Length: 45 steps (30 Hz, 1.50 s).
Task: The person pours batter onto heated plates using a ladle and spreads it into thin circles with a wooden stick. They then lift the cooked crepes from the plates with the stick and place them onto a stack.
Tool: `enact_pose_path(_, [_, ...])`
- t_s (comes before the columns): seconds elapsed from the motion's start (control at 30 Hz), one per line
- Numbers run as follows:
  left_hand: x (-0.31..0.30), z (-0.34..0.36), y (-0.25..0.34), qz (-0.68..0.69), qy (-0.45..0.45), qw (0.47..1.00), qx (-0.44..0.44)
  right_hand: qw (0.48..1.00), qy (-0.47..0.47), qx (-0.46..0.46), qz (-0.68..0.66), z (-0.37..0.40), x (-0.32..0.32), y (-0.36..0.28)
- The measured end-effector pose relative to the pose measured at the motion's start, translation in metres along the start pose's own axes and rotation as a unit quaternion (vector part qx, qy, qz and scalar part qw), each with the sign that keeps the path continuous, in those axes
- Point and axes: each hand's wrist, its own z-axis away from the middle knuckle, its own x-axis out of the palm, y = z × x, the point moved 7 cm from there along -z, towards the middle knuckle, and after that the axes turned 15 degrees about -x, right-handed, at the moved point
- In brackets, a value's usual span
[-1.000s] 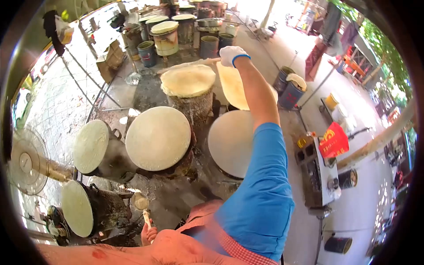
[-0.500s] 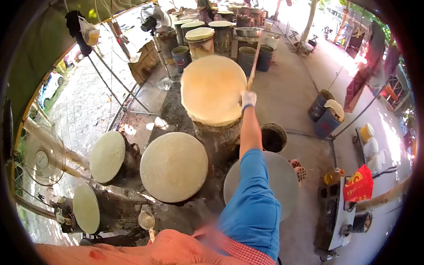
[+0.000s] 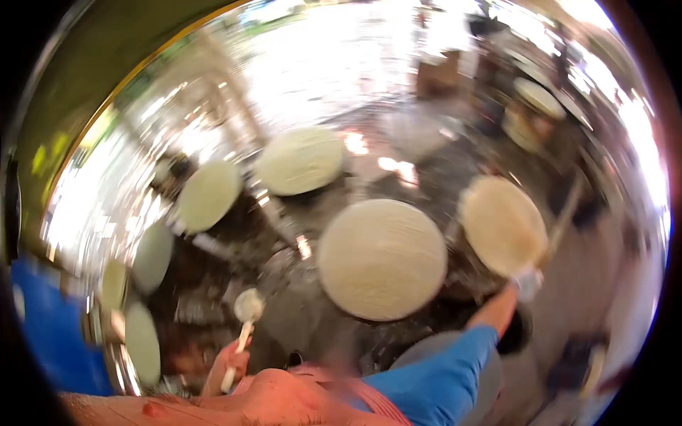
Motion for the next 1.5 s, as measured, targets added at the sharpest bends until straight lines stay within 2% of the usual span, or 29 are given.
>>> enact_pose_path(0.03, [-0.013,0.003,-0.002,0.045,0.008,0.999,0.028,0.997,0.004,-0.047,-0.060,-0.009,0.026,0.002])
enact_pose_path(0.07, [-0.031,0.003,-0.002,0.091,0.011,0.995,0.051,0.990,-0.080,-0.091,-0.072,0.026,-0.013,-0.060])
enact_pose_path(0.1, [-0.051,0.005,-0.001,0.135,0.011,0.989,0.067,0.976,-0.025,-0.194,-0.098,0.030,0.015,-0.083])
enact_pose_path(0.13, [-0.070,0.013,-0.002,0.174,0.008,0.982,0.075,0.968,-0.035,-0.214,-0.125,0.055,0.031,-0.113])
enact_pose_path(0.17, [-0.083,0.024,-0.006,0.209,0.003,0.975,0.077,0.939,-0.011,-0.319,-0.126,0.095,0.035,-0.159])
enact_pose_path(0.2, [-0.087,0.038,-0.014,0.240,-0.042,0.966,0.086,0.901,0.020,-0.415,-0.127,0.145,0.031,-0.202])
enact_pose_path(0.27, [-0.108,0.080,-0.031,0.269,-0.041,0.950,0.153,0.864,-0.232,-0.379,-0.236,0.261,0.025,-0.279])
enact_pose_path(0.33, [-0.142,0.125,-0.050,0.257,-0.131,0.929,0.233,0.763,-0.483,-0.323,-0.282,0.418,-0.009,-0.341])
enact_pose_path(0.4, [-0.168,0.174,-0.080,0.258,-0.205,0.890,0.316,0.610,-0.522,-0.416,-0.427,0.569,-0.079,-0.382])
enact_pose_path(0.43, [-0.187,0.198,-0.095,0.230,-0.249,0.873,0.351,0.534,-0.581,-0.459,-0.407,0.643,-0.092,-0.393])
enact_pose_path(0.47, [-0.209,0.225,-0.108,0.208,-0.201,0.861,0.419,0.456,-0.634,-0.495,-0.382,0.716,-0.106,-0.401])
enact_pose_path(0.53, [-0.243,0.281,-0.137,0.165,-0.091,0.828,0.528,0.235,-0.617,-0.673,-0.334,0.859,-0.183,-0.405])
enact_pose_path(0.6, [-0.313,0.327,-0.165,0.197,0.101,0.793,0.568,0.136,-0.525,-0.808,-0.228,0.977,-0.256,-0.384])
enact_pose_path(0.67, [-0.373,0.359,-0.186,0.200,0.135,0.778,0.581,0.008,-0.465,-0.868,-0.176,1.075,-0.340,-0.349])
enact_pose_path(0.73, [-0.430,0.373,-0.200,0.294,0.181,0.753,0.560,-0.055,-0.344,-0.931,-0.109,1.159,-0.382,-0.310])
enact_pose_path(0.8, [-0.515,0.360,-0.212,0.328,0.250,0.749,0.518,-0.153,-0.194,-0.968,-0.032,1.230,-0.371,-0.249])
enact_pose_path(0.83, [-0.548,0.351,-0.215,0.346,0.278,0.752,0.487,-0.205,-0.183,-0.960,-0.052,1.245,-0.376,-0.226])
enact_pose_path(0.93, [-0.588,0.326,-0.218,0.408,0.249,0.753,0.452,-0.203,-0.256,-0.945,-0.013,1.249,-0.431,-0.236])
enact_pose_path(0.97, [-0.590,0.320,-0.216,0.434,0.211,0.746,0.459,-0.173,-0.288,-0.941,-0.032,1.252,-0.409,-0.238])
enact_pose_path(1.0, [-0.586,0.320,-0.212,0.451,0.176,0.735,0.476,-0.160,-0.274,-0.948,-0.015,1.250,-0.375,-0.232])
enact_pose_path(1.03, [-0.575,0.324,-0.209,0.470,0.124,0.717,0.501,-0.165,-0.292,-0.942,0.009,1.240,-0.364,-0.224])
enact_pose_path(1.07, [-0.559,0.326,-0.206,0.489,0.063,0.695,0.523,-0.158,-0.322,-0.933,-0.025,1.227,-0.350,-0.217])
enact_pose_path(1.13, [-0.510,0.354,-0.201,0.507,-0.047,0.647,0.567,-0.127,-0.361,-0.924,-0.001,1.195,-0.347,-0.217])
enact_pose_path(1.2, [-0.455,0.404,-0.196,0.479,-0.074,0.624,0.613,-0.110,-0.403,-0.906,-0.070,1.168,-0.355,-0.228])
enact_pose_path(1.27, [-0.379,0.455,-0.198,0.426,-0.038,0.615,0.663,-0.125,-0.413,-0.877,-0.213,1.149,-0.386,-0.245])
enact_pose_path(1.33, [-0.292,0.513,-0.204,0.359,0.047,0.599,0.714,-0.161,-0.422,-0.824,-0.342,1.155,-0.426,-0.261])
enact_pose_path(1.43, [-0.199,0.567,-0.216,0.333,0.101,0.590,0.729,-0.193,-0.381,-0.750,-0.505,1.165,-0.488,-0.298])
enact_pose_path(1.47, [-0.177,0.585,-0.226,0.318,0.185,0.574,0.731,-0.187,-0.363,-0.738,-0.537,1.169,-0.511,-0.312])
enact_pose_path(1.5, [-0.154,0.604,-0.235,0.301,0.267,0.554,0.729,-0.182,-0.391,-0.711,-0.555,1.172,-0.533,-0.326])
